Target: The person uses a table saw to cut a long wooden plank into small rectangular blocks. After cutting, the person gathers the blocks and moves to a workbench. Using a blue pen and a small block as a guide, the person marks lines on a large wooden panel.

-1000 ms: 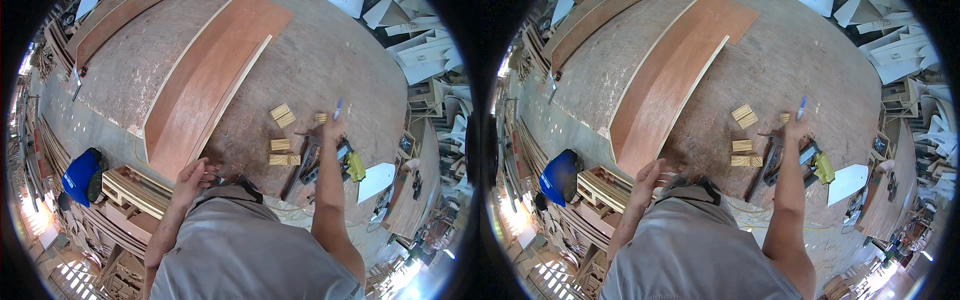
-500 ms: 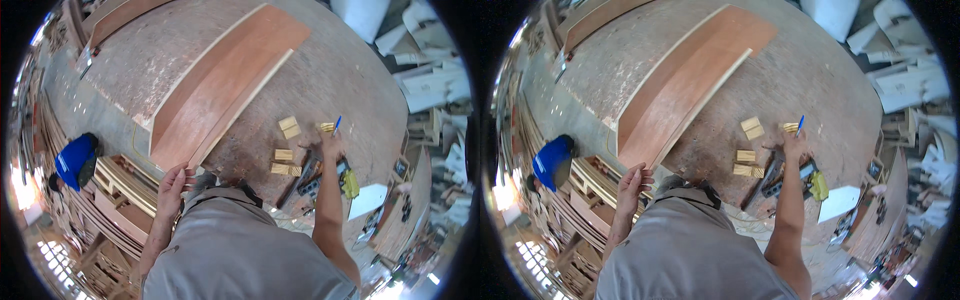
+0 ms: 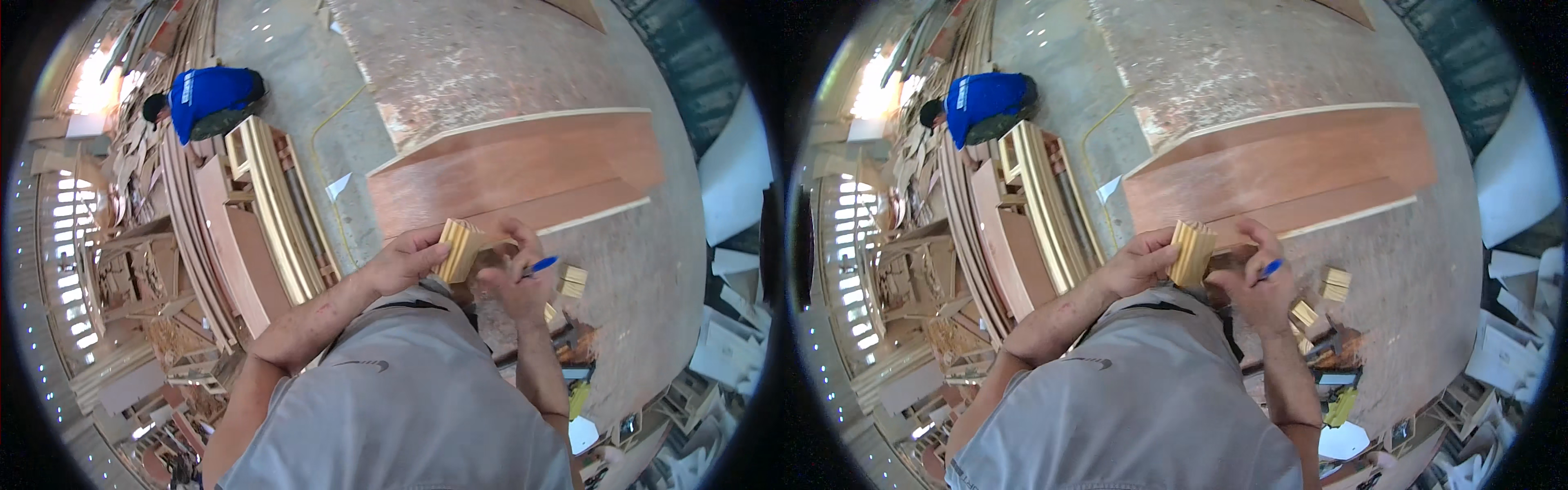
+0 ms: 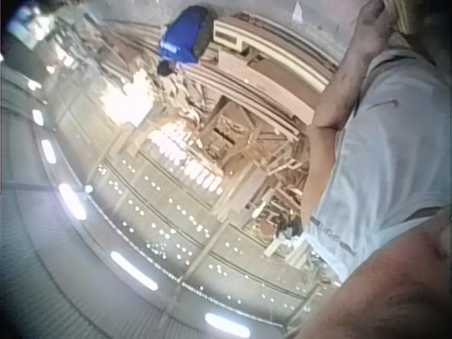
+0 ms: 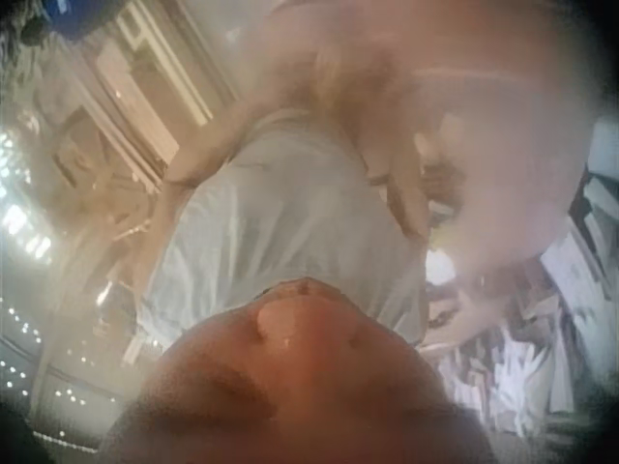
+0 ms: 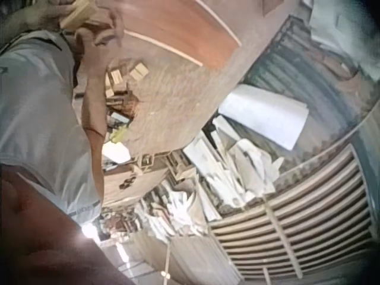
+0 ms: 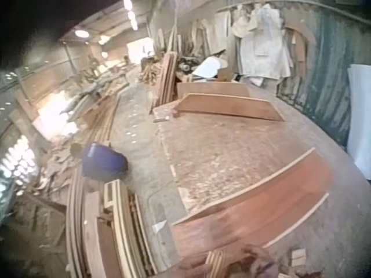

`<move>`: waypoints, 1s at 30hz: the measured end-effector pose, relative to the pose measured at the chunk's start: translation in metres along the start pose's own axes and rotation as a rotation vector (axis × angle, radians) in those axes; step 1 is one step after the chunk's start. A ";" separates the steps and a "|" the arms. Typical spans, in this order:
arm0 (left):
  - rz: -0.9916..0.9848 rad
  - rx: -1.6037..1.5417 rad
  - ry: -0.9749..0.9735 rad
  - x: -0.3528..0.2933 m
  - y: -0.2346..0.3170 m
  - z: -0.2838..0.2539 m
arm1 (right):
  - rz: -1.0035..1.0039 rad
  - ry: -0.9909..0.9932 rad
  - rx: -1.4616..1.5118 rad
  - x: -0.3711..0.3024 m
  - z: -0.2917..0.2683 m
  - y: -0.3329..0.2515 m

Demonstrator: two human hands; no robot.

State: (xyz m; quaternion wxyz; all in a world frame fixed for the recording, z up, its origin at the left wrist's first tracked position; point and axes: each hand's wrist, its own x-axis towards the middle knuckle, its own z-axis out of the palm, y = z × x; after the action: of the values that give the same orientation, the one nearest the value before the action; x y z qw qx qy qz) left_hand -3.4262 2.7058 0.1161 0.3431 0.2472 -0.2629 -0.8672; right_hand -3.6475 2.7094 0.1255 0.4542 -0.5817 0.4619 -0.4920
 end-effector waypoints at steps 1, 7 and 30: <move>0.013 -0.111 0.016 -0.009 0.000 -0.007 | 0.087 0.048 -0.009 0.001 0.005 0.005; 0.123 -0.453 0.083 -0.034 -0.001 -0.044 | 0.338 0.039 0.090 0.015 0.008 0.019; -0.404 -0.217 0.967 -0.059 -0.076 -0.175 | 0.676 -0.181 -0.139 0.058 0.011 0.039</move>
State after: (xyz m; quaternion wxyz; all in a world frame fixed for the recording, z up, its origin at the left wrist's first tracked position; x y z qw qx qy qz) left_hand -3.3167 2.7459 -0.0461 0.2748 0.6274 0.0691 -0.7253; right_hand -3.6345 2.6468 0.0945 0.5896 -0.4668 0.6185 -0.2278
